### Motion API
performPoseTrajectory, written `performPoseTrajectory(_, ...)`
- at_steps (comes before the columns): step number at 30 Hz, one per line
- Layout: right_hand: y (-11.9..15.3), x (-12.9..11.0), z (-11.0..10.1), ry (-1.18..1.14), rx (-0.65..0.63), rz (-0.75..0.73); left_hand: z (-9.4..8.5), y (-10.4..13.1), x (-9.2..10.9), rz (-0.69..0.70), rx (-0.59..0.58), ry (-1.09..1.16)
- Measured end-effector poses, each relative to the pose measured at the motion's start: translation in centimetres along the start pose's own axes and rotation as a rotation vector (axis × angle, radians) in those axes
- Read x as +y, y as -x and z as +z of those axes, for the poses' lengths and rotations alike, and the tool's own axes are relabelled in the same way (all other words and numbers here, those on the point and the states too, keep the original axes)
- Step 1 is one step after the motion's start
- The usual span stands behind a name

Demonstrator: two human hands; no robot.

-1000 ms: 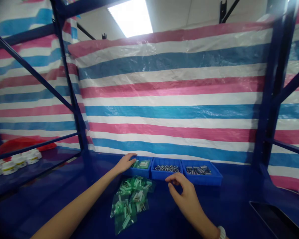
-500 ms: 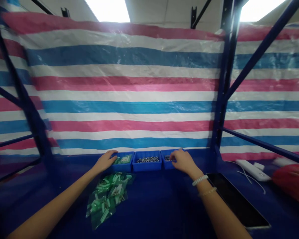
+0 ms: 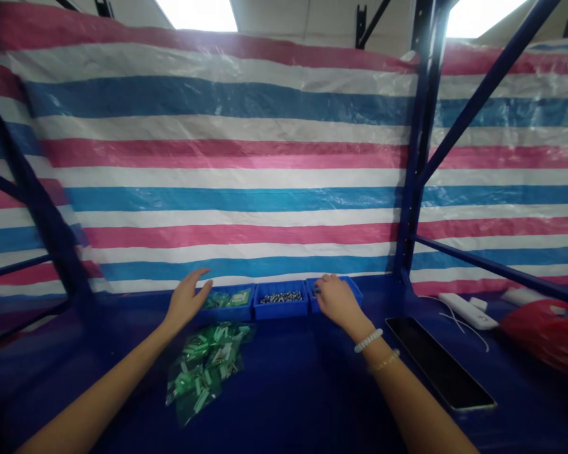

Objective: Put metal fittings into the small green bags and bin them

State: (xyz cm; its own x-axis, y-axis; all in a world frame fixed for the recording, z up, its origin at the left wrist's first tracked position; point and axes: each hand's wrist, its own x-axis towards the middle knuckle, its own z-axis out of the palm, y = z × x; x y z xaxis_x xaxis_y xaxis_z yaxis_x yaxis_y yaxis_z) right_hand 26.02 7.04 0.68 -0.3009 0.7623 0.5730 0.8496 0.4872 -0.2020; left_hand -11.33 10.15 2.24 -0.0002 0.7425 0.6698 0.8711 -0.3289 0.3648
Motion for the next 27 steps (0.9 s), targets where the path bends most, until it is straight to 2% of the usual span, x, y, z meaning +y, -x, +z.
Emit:
performPoseTrajectory(3, -0.3, -3.0, 0.0, -0.103, 0.039, -0.054, -2.5, 0.6, 1.4, 0.055, 0.075, 0.014)
performPoseTrajectory(5, -0.3, -6.0, 1.0, -0.178, 0.001, -0.135, -3.6, 1.4, 2.5, 0.120, 0.027, 0.028)
performPoseTrajectory(8, 0.1, -10.5, 3.1, -0.255, -0.126, -0.336, -4.1, 2.8, 4.1, 0.293, -0.192, 0.051)
performPoseTrajectory(10, 0.7, -12.6, 4.3, -0.251, -0.200, -0.421, -4.0, 3.6, 4.8, 0.420, -0.364, 0.059)
performPoseTrajectory(13, 1.6, -13.6, 5.4, -0.246, -0.228, -0.434, -3.8, 4.5, 5.5, 0.556, -0.549, 0.058)
performPoseTrajectory(16, 2.0, -12.9, 5.6, -0.288, -0.166, -0.374, -3.7, 5.0, 5.9, 0.608, -0.650, 0.057)
performPoseTrajectory(19, 1.8, -12.1, 5.3, -0.414, -0.042, -0.262, -3.7, 5.2, 6.3, 0.527, -0.679, 0.172)
performPoseTrajectory(22, 1.4, -12.0, 4.9, -0.699, 0.008, -0.013, -3.6, 5.3, 6.9, 0.347, -0.645, 0.365)
performPoseTrajectory(25, 1.3, -12.7, 4.5, -1.130, -0.173, 0.301, -3.2, 5.7, 7.7, 0.086, -0.639, 0.649)
performPoseTrajectory(27, 1.5, -13.2, 4.2, -1.334, -0.329, 0.423, -2.8, 6.1, 8.1, -0.101, -0.638, 0.836)
